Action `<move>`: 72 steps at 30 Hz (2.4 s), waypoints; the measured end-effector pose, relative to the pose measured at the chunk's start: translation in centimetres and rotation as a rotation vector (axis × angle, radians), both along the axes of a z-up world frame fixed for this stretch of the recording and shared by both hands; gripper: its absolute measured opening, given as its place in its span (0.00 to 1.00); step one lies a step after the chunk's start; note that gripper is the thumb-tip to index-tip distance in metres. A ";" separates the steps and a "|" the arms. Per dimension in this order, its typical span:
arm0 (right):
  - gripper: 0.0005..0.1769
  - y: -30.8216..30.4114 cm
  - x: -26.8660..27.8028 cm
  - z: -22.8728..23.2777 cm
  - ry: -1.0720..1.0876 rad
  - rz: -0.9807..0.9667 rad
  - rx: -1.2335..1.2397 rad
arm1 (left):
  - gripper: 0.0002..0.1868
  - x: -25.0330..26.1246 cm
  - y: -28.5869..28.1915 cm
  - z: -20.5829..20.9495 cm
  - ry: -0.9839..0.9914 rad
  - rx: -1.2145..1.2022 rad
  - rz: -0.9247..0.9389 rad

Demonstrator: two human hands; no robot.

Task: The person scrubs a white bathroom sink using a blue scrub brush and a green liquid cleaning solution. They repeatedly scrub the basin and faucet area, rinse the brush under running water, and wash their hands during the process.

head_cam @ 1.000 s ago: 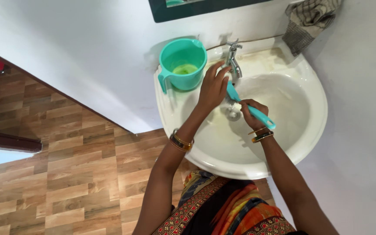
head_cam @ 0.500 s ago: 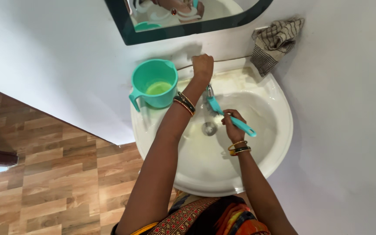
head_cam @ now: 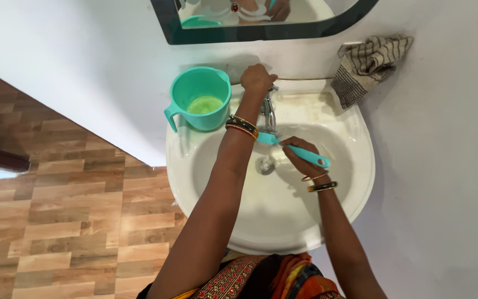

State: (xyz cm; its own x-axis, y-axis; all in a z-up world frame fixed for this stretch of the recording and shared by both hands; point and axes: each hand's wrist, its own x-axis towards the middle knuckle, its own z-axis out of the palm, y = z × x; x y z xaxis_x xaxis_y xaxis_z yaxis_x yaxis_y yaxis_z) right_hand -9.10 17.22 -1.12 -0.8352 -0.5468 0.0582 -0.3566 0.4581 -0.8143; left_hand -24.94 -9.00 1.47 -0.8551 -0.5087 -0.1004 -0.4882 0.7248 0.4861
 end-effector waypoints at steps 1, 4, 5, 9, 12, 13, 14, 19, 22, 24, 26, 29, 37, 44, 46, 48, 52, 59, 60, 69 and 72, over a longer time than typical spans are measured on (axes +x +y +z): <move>0.11 0.6 -0.8 0.7 -0.008 0.036 0.061 | 0.27 0.1 0.0 0.2 -0.008 0.013 0.007; 0.12 1.8 -3.4 1.0 0.009 0.086 0.115 | 0.28 1.0 -0.1 0.5 -0.029 0.110 0.020; 0.12 1.8 -4.3 0.7 -0.053 0.078 0.068 | 0.28 1.2 -0.1 0.7 -0.027 0.108 0.028; 0.11 1.5 -6.3 -0.4 -0.203 0.071 -0.067 | 0.28 1.5 0.3 1.0 0.018 0.011 0.062; 0.12 1.2 -6.8 0.5 -0.193 0.094 -0.014 | 0.24 1.1 1.3 1.2 -0.067 -0.144 0.034; 0.13 1.3 -6.8 1.0 -0.180 0.103 0.024 | 0.22 0.7 1.8 1.2 -0.121 -0.195 0.014; 0.13 1.4 -6.8 1.6 -0.148 0.147 0.082 | 0.16 0.3 2.5 1.0 -0.129 -0.319 0.023; 0.11 1.7 -7.7 3.2 0.295 0.548 0.102 | 0.09 -2.1 5.9 -0.1 -0.381 -0.708 -0.138; 0.12 1.1 -8.6 2.5 0.431 0.650 0.096 | 0.10 -1.7 4.6 -1.2 -0.160 -0.748 -0.272; 0.11 0.6 -9.0 0.9 0.443 0.612 0.185 | 0.12 0.7 3.4 -2.0 -0.069 -0.584 -0.320; 0.11 0.3 -9.9 -1.3 0.510 0.637 0.276 | 0.17 5.4 2.3 -2.4 0.260 -0.639 -0.365; 0.11 -0.2 -10.4 -4.1 0.597 0.722 0.372 | 0.39 17.5 3.6 -3.1 0.596 -0.384 -0.477; 0.11 -10.4 -5.9 -3.4 0.594 0.901 -0.075 | 0.32 38.6 4.3 -6.6 0.425 -0.256 0.284; 0.11 -8.3 -9.8 -2.4 0.715 0.970 0.955 | 0.24 41.7 5.6 -8.0 0.596 -0.146 0.426; 0.08 -8.2 -10.0 -2.1 0.696 1.012 0.996 | 0.24 41.5 5.3 -7.7 0.493 -0.169 0.413; 0.08 -10.0 -8.3 -1.7 0.818 1.075 0.680 | 0.24 41.3 5.3 -7.4 0.425 -0.188 0.396; 0.10 -14.1 -7.0 3.1 0.691 1.129 0.459 | 0.22 41.5 5.7 -7.0 0.429 -0.213 0.392; 0.12 -13.4 -7.5 4.7 1.117 1.107 0.842 | 0.20 41.4 5.5 -6.7 0.473 -0.193 0.398; 0.10 -13.8 -7.5 5.0 1.075 1.178 0.653 | 0.20 41.6 5.6 -6.7 0.482 -0.187 0.398; 0.07 -12.5 -7.8 5.0 1.108 1.281 0.722 | 0.18 41.8 5.7 -6.4 0.559 -0.173 0.411; 0.07 -11.9 -8.6 4.3 1.156 1.202 0.422 | 0.18 41.8 6.0 -6.7 0.551 -0.188 0.407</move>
State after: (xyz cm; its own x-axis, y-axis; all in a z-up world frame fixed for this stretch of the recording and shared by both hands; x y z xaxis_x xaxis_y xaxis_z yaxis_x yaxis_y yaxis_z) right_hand -17.67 5.30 3.17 0.3909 -0.9203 -0.0128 -0.9028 -0.3861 0.1896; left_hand 16.84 -3.05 -5.25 -0.4944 -0.7649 0.4129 -0.4570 0.6328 0.6251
